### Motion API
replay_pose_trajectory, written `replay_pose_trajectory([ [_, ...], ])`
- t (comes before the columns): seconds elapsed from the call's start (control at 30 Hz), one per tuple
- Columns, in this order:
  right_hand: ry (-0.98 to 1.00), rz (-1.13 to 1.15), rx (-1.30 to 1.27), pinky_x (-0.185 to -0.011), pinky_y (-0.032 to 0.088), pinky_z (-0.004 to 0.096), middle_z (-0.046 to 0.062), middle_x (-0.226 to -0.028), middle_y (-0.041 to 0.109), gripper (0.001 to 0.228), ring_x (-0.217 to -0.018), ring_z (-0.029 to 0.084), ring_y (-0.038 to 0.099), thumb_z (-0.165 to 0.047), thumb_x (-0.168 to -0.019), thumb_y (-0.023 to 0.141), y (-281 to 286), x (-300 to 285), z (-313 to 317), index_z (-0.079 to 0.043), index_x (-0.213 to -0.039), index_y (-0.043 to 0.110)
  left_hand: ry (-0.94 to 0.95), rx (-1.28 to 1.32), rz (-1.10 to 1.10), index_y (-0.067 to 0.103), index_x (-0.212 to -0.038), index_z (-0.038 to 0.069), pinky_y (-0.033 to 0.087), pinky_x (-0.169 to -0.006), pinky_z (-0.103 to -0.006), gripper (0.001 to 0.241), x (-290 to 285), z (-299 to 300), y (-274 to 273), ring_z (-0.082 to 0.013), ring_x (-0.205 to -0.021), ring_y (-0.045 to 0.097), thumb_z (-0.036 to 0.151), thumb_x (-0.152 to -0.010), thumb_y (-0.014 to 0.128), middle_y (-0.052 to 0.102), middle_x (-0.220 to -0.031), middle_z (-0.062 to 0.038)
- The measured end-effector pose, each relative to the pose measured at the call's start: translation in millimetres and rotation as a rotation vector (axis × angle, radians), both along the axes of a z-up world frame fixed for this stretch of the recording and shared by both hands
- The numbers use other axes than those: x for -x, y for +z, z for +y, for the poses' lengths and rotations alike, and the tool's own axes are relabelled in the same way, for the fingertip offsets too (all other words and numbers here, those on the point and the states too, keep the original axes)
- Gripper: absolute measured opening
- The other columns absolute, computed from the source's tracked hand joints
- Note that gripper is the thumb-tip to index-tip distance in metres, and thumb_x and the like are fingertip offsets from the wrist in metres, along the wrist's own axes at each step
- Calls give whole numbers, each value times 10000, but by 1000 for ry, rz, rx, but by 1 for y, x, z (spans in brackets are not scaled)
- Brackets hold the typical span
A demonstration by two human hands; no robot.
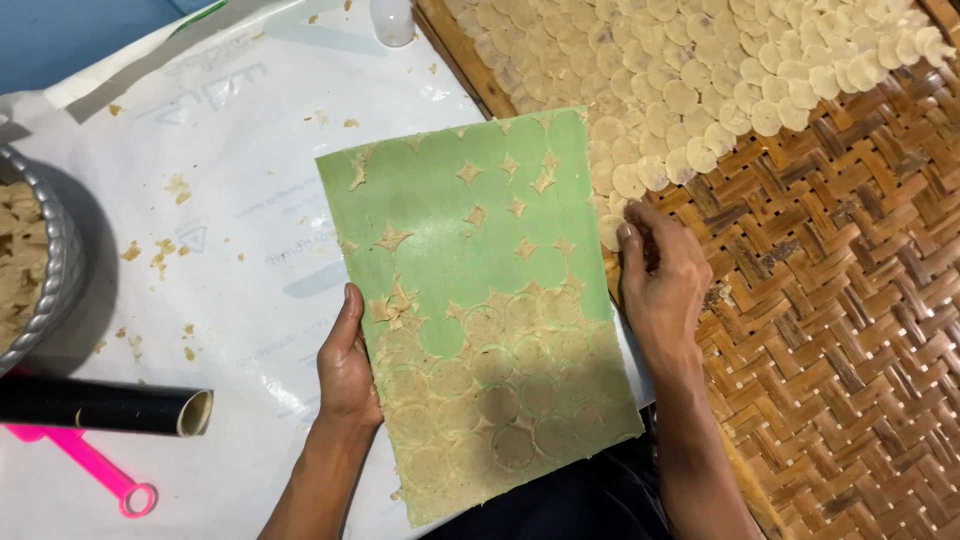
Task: Peeling small circular pieces of cracker dough from a green sheet and arranging them on a woven drying tray.
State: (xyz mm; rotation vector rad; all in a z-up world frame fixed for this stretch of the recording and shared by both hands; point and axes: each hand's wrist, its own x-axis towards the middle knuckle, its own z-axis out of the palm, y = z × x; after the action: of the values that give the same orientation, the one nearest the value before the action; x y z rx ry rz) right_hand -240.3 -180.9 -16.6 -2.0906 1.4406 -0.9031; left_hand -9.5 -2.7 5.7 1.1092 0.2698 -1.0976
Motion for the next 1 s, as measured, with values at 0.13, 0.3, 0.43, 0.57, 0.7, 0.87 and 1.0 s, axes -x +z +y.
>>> replay_pose_trajectory([
  [0.13, 66, -9, 74, -804, 564, 477, 264, -1061, 703, 212, -947, 389, 676, 16, -1024, 686, 18, -2, 12, 58, -1232, 687, -23, 32, 18, 654, -1348, 114, 555, -955, -594, 534, -6, 4, -12, -350, -1021, 712, 459, -965, 518, 715, -1202, -183],
  [0.3, 390, -64, 74, -770, 575, 413, 135, -974, 709, 82, -907, 336, 694, -47, -933, 753, 38, -25, 38, -48, -1013, 770, -25, 106, 56, 680, -1303, 124, 583, -923, -581, 477, -3, 2, -11, -340, -1009, 728, 440, -971, 548, 733, -1177, -182],
  [0.43, 566, -25, 88, -715, 558, 381, 62, -920, 699, 193, -828, 264, 656, -86, -856, 789, 31, -41, 60, -154, -1036, 801, -39, 117, 52, 677, -1312, 125, 584, -930, -588, 490, -7, 6, -11, -339, -1014, 728, 451, -968, 554, 734, -1177, -183],
  [0.57, 630, 141, 105, -657, 534, 320, 29, -893, 657, 200, -805, 201, 607, -102, -876, 752, 41, -46, 67, -194, -1044, 810, -67, 120, 47, 658, -1336, 134, 590, -924, -581, 509, -5, 4, -8, -337, -1023, 722, 464, -960, 565, 732, -1178, -178],
  [0.7, 661, 227, 145, -647, 529, 307, 30, -922, 661, 168, -831, 193, 597, -107, -882, 737, 44, -46, 68, -184, -1016, 804, -69, 113, 65, 676, -1308, 121, 594, -910, -583, 529, -3, 1, 1, -335, -1012, 727, 492, -947, 566, 736, -1173, -175],
  [0.87, 643, 176, 124, -653, 535, 330, 14, -918, 621, 90, -820, 214, 587, -152, -940, 702, 43, -48, 68, -173, -1019, 739, -96, 91, 29, 657, -1332, 120, 605, -903, -576, 522, -5, 5, -10, -333, -1000, 725, 475, -959, 569, 737, -1151, -182],
  [1.0, 676, 206, 69, -676, 552, 361, 37, -938, 616, 41, -827, 229, 595, -136, -939, 686, 48, -50, 68, -128, -978, 693, -89, 75, 45, 648, -1349, 107, 588, -932, -593, 528, -6, 4, -5, -352, -1011, 715, 456, -963, 558, 728, -1175, -192],
])
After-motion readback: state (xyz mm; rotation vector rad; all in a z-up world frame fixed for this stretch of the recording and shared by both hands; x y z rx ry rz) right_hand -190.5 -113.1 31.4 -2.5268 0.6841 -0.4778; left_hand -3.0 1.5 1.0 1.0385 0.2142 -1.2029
